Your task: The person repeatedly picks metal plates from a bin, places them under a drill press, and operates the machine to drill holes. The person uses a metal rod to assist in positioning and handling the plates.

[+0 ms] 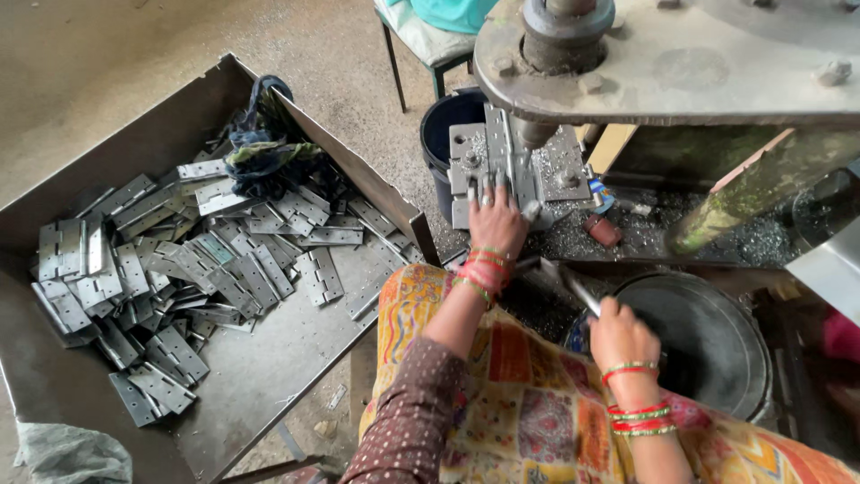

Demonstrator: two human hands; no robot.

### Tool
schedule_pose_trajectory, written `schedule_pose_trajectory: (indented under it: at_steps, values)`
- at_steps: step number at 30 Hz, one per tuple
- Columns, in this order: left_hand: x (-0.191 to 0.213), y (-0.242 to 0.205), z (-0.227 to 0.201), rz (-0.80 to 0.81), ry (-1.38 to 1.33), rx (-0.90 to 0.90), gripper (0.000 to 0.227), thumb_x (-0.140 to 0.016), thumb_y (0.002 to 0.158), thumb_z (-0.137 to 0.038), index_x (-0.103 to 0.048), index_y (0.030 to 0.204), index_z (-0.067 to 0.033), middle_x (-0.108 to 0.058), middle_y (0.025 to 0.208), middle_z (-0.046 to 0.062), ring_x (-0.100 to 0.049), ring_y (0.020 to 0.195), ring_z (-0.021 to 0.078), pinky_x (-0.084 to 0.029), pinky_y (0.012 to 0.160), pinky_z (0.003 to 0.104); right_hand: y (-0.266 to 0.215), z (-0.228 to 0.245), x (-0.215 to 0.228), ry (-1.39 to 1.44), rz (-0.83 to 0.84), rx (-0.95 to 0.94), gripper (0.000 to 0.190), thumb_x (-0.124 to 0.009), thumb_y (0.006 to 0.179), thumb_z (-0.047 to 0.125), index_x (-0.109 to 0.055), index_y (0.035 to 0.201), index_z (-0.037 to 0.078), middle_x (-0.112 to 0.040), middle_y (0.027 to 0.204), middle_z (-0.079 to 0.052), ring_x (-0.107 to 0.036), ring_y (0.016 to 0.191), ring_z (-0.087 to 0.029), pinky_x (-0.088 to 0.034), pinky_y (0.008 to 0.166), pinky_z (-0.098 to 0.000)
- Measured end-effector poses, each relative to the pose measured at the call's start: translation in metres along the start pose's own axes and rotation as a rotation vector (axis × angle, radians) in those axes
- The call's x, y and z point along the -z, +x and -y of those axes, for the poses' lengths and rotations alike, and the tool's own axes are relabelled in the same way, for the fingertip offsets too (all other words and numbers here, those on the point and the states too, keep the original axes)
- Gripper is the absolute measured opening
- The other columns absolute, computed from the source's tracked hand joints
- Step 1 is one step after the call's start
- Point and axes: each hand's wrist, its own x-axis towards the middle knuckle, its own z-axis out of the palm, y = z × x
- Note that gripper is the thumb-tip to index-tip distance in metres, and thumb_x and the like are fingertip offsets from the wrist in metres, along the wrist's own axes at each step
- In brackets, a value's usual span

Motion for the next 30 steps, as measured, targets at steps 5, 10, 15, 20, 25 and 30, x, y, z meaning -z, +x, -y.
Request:
schedule_pose_trajectory:
  at_steps: [5, 10, 15, 20, 25, 30]
  values:
    - [-0.018, 0.017, -0.003, 0.213, -0.073, 0.085, 0.033, -0.051, 0.094, -0.024, -0.076, 0.105, -0.0044, -0.061, 0.134, 0.015, -0.05, 0.138, 0.0348, -0.034, 0.114, 0.051, 0.013, 0.003, -0.019, 0.051, 0.028, -0.037, 0.023, -0.046, 0.107, 0.021, -0.052, 0.126, 0.011, -0.06, 0.118, -0.025, -0.071, 0.097, -0.045, -0.058, 0.082, -0.0556]
    - [-0.017, -0.011, -0.001, 0.092, -0.092, 0.011, 0.032, -0.051, 0.093, -0.021, -0.075, 0.103, -0.0035, -0.062, 0.132, 0.016, -0.054, 0.131, 0.0355, -0.036, 0.111, 0.052, 0.019, 0.003, -0.039, 0.186, 0.179, -0.128, 0.029, -0.048, 0.107, 0.033, -0.053, 0.124, 0.009, -0.055, 0.121, -0.032, -0.064, 0.104, -0.051, -0.052, 0.091, -0.0573]
    - [-0.022, -0.001, 0.002, 0.018, -0.081, -0.003, 0.033, -0.052, 0.092, -0.02, -0.075, 0.109, -0.0037, -0.062, 0.135, 0.014, -0.055, 0.131, 0.0331, -0.036, 0.111, 0.053, 0.004, 0.001, 0.005, 0.0, 0.014, -0.017, 0.034, -0.055, 0.102, 0.033, -0.053, 0.126, 0.01, -0.068, 0.122, -0.02, -0.072, 0.109, -0.04, -0.059, 0.093, -0.0534]
    - [-0.029, 0.024, 0.002, 0.172, -0.137, 0.048, 0.027, -0.055, 0.093, -0.023, -0.077, 0.096, -0.0083, -0.063, 0.134, 0.013, -0.057, 0.131, 0.0317, -0.039, 0.11, 0.051, 0.022, 0.004, -0.018, 0.094, 0.108, -0.108, 0.042, -0.059, 0.101, 0.037, -0.048, 0.128, 0.007, -0.058, 0.122, -0.03, -0.067, 0.107, -0.047, -0.054, 0.092, -0.0531]
    - [-0.024, 0.017, 0.007, 0.127, -0.158, 0.026, 0.024, -0.056, 0.093, -0.021, -0.077, 0.097, -0.0104, -0.063, 0.138, 0.011, -0.053, 0.136, 0.0322, -0.034, 0.114, 0.056, 0.01, 0.005, -0.023, 0.035, 0.266, -0.001, 0.055, -0.071, 0.089, 0.036, -0.044, 0.128, 0.008, -0.05, 0.127, -0.033, -0.065, 0.108, -0.048, -0.055, 0.092, -0.0523]
    - [-0.037, 0.04, 0.015, 0.123, -0.106, 0.014, 0.024, -0.056, 0.087, -0.021, -0.079, 0.085, -0.013, -0.057, 0.146, 0.009, -0.047, 0.139, 0.0298, -0.028, 0.116, 0.056, -0.007, 0.009, 0.027, 0.021, 0.033, -0.006, 0.039, -0.058, 0.101, 0.039, -0.049, 0.13, 0.013, -0.064, 0.128, -0.018, -0.072, 0.111, -0.041, -0.059, 0.096, -0.052]
